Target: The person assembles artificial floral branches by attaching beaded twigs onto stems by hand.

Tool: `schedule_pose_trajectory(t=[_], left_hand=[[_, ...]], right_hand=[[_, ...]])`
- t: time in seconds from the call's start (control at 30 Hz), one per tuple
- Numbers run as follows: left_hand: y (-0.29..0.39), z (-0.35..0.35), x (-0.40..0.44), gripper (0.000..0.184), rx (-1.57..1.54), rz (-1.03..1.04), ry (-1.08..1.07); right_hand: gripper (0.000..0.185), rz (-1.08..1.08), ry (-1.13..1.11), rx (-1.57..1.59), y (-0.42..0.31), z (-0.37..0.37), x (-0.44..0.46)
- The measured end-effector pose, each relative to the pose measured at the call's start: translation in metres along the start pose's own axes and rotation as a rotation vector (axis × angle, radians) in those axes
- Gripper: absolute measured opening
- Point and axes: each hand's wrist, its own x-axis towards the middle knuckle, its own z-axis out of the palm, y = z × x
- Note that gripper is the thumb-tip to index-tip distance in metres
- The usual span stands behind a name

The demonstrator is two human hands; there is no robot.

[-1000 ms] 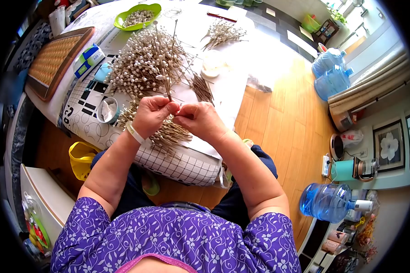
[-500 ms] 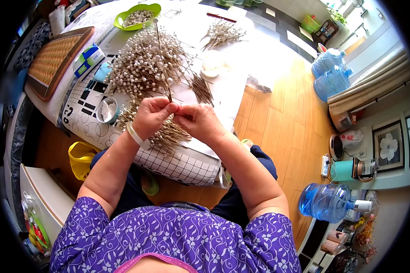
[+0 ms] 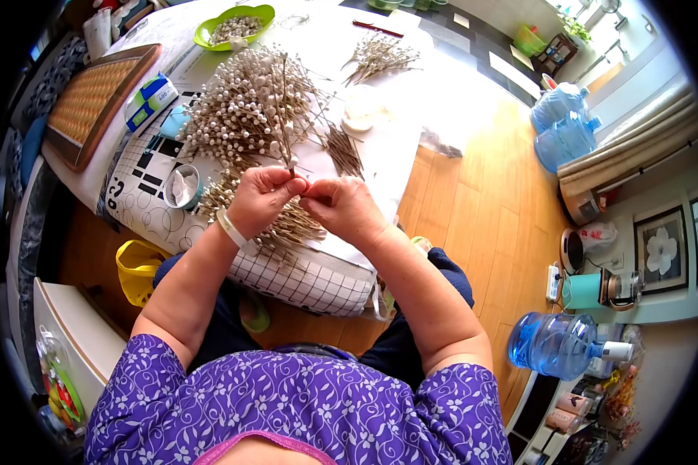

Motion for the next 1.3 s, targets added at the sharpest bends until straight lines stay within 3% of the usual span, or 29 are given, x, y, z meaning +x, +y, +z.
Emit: schedule_pose_trajectory(t=[0.2, 0.27, 0.4, 0.67, 0.73, 0.93, 1.03, 1.3], left_hand=[[0.0, -0.004, 0.002, 0.009, -0.03, -0.028, -0.006], [-0.004, -0.006, 0.004, 0.009, 0.101, -0.021, -0.041], [0.003, 0.008, 0.0, 0.009, -0.074, 0.002, 0.047], [-0.002, -0.001, 0.001, 0.01, -0.008, 0.0, 0.029], [-0.002, -0.002, 0.002, 0.011, 0.147, 0.006, 0.01], [0.002, 0.006, -0.001, 0.009, 0.021, 0.012, 0.029], [-0.004, 0.001, 0.001, 0.009, 0.136, 0.073, -0.003], [-0.005, 0.005, 0.002, 0.005, 0.001, 0.002, 0.064]], right_hand=[[0.011, 0.054, -0.107, -0.112, -0.009, -0.004, -0.003], [0.009, 0.008, -0.046, -0.042, -0.005, 0.001, -0.004], [0.008, 0.006, -0.051, -0.122, -0.007, -0.001, -0.003], [0.009, 0.015, -0.057, -0.129, -0.007, -0.002, -0.004], [0.009, 0.019, -0.058, -0.085, -0.005, 0.001, -0.004], [0.009, -0.04, -0.037, -0.147, -0.002, -0.002, -0.002], [0.011, -0.011, -0.037, -0.154, -0.003, -0.002, -0.002], [0.013, -0.023, 0.007, -0.076, 0.0, -0.001, -0.003]])
